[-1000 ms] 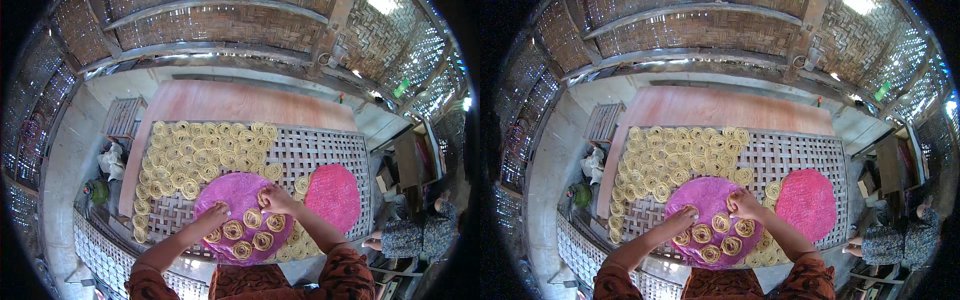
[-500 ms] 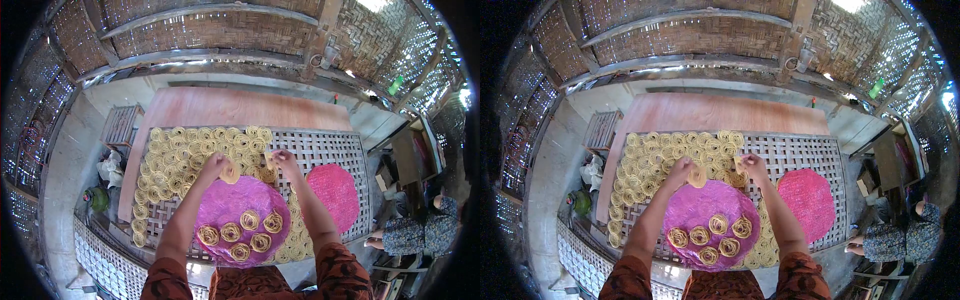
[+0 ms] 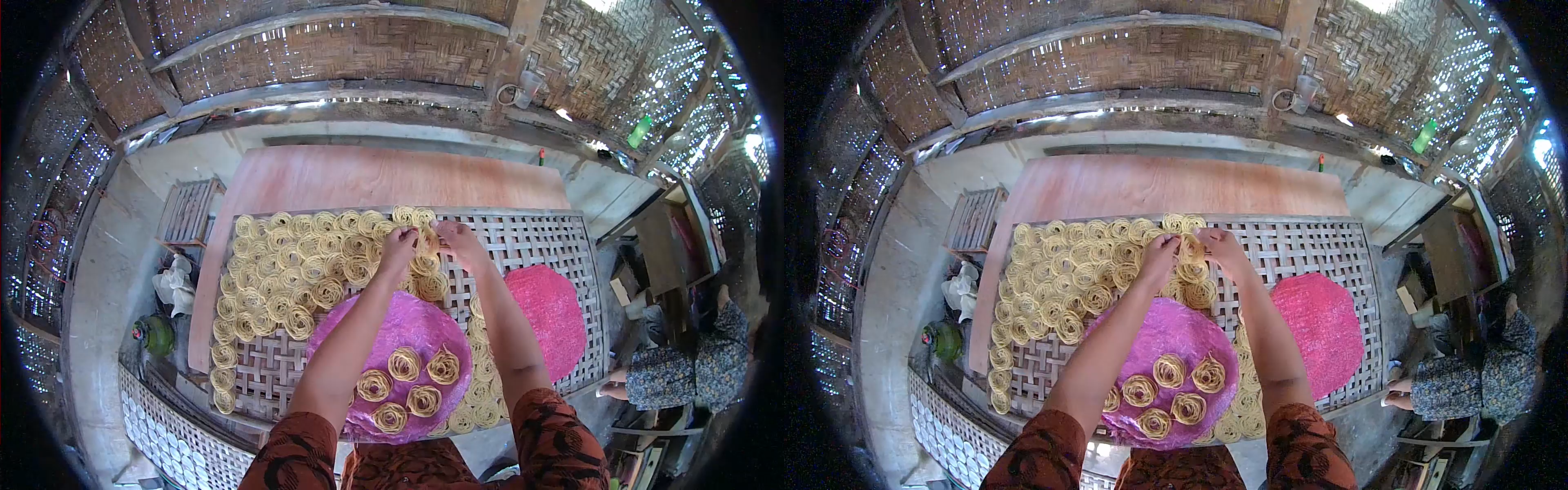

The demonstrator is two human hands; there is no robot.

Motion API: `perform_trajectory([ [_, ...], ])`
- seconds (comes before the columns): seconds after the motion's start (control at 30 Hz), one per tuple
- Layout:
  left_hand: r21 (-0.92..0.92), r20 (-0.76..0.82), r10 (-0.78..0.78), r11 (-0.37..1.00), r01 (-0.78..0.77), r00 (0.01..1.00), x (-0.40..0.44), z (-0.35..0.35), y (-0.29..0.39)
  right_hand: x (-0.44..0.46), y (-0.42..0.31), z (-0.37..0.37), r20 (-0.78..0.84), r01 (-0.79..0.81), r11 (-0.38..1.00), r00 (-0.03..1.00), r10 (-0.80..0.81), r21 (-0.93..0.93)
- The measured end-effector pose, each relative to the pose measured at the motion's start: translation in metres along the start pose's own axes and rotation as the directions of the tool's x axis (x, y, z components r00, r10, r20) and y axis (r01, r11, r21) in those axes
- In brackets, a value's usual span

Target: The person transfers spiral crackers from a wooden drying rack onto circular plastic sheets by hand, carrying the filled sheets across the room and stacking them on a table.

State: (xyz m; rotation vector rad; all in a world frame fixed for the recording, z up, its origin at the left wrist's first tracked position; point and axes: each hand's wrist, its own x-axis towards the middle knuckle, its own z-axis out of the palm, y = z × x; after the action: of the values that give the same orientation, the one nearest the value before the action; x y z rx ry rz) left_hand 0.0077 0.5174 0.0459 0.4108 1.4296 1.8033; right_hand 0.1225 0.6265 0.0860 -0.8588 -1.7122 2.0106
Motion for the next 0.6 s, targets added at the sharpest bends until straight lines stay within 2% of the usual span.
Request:
perform_trajectory([
  [0.03, -0.084, 0.004, -0.059, 0.995, 0.060, 0.998, 0.000, -0.002, 0.001, -0.003, -0.006, 0.005, 0.029, -0.064, 0.995, 0.998, 0.062, 0.071],
  [0.07, -0.081, 0.000, -0.057, 0.995, 0.057, 0.998, 0.003, -0.004, -0.002, 0.005, 0.002, 0.003, 0.034, -0.063, 0.995, 0.998, 0.061, 0.074],
  [0.13, -0.108, -0.102, 0.088, 0.989, -0.099, 0.991, 0.009, -0.007, -0.013, 0.028, 0.033, -0.014, -0.031, 0.175, 0.966, 0.982, -0.184, -0.192],
  [0.17, -0.109, -0.103, 0.089, 0.989, -0.100, 0.991, 0.007, -0.010, -0.011, 0.033, 0.037, -0.015, -0.031, 0.175, 0.966, 0.982, -0.185, -0.192],
  [0.2, 0.110, -0.060, 0.200, 0.975, -0.193, 0.978, 0.004, -0.017, -0.010, 0.038, 0.040, -0.018, -0.132, 0.192, 0.960, 0.966, -0.221, -0.203],
  [0.23, 0.318, 0.006, 0.295, 0.905, -0.282, 0.955, -0.001, -0.023, -0.010, 0.042, 0.044, -0.022, -0.232, 0.205, 0.955, 0.939, -0.254, -0.216],
  [0.27, 0.316, 0.007, 0.291, 0.907, -0.279, 0.957, -0.017, -0.024, -0.001, 0.043, 0.048, -0.023, -0.234, 0.256, 0.937, 0.921, -0.311, -0.238],
  [0.3, 0.457, 0.148, 0.248, 0.841, -0.289, 0.957, -0.042, -0.021, 0.017, 0.044, 0.052, -0.026, -0.236, 0.253, 0.937, 0.922, -0.309, -0.240],
  [0.33, 0.582, 0.276, 0.180, 0.750, -0.313, 0.944, -0.065, -0.021, 0.029, 0.046, 0.056, -0.028, -0.293, 0.172, 0.984, 0.944, -0.150, 0.050],
  [0.37, 0.630, 0.358, 0.064, 0.720, -0.291, 0.932, -0.081, -0.024, 0.027, 0.048, 0.061, -0.029, -0.300, 0.088, 0.936, 0.954, 0.020, 0.340],
  [0.4, 0.678, 0.427, -0.059, 0.681, -0.276, 0.902, -0.098, -0.028, 0.022, 0.049, 0.067, -0.030, -0.300, 0.085, 0.936, 0.954, 0.023, 0.342],
  [0.47, 0.769, 0.561, -0.235, 0.504, -0.394, 0.794, -0.134, -0.036, 0.013, 0.047, 0.085, -0.034, -0.350, -0.010, 0.980, 0.933, 0.081, 0.200],
  [0.5, 0.749, 0.628, -0.241, 0.444, -0.492, 0.740, -0.158, -0.037, 0.018, 0.047, 0.096, -0.039, -0.354, -0.017, 0.980, 0.931, 0.089, 0.201],
  [0.53, 0.715, 0.691, -0.248, 0.378, -0.588, 0.679, -0.179, -0.040, 0.021, 0.051, 0.106, -0.045, -0.339, 0.040, 0.995, 0.941, -0.007, 0.091],
  [0.57, 0.714, 0.691, -0.251, 0.377, -0.589, 0.677, -0.190, -0.049, 0.008, 0.056, 0.115, -0.049, -0.312, 0.101, 0.995, 0.944, -0.102, -0.017],
  [0.6, 0.623, 0.780, -0.242, 0.225, -0.749, 0.577, -0.198, -0.059, -0.011, 0.065, 0.122, -0.055, -0.283, 0.167, 0.985, 0.947, -0.150, 0.038],
])
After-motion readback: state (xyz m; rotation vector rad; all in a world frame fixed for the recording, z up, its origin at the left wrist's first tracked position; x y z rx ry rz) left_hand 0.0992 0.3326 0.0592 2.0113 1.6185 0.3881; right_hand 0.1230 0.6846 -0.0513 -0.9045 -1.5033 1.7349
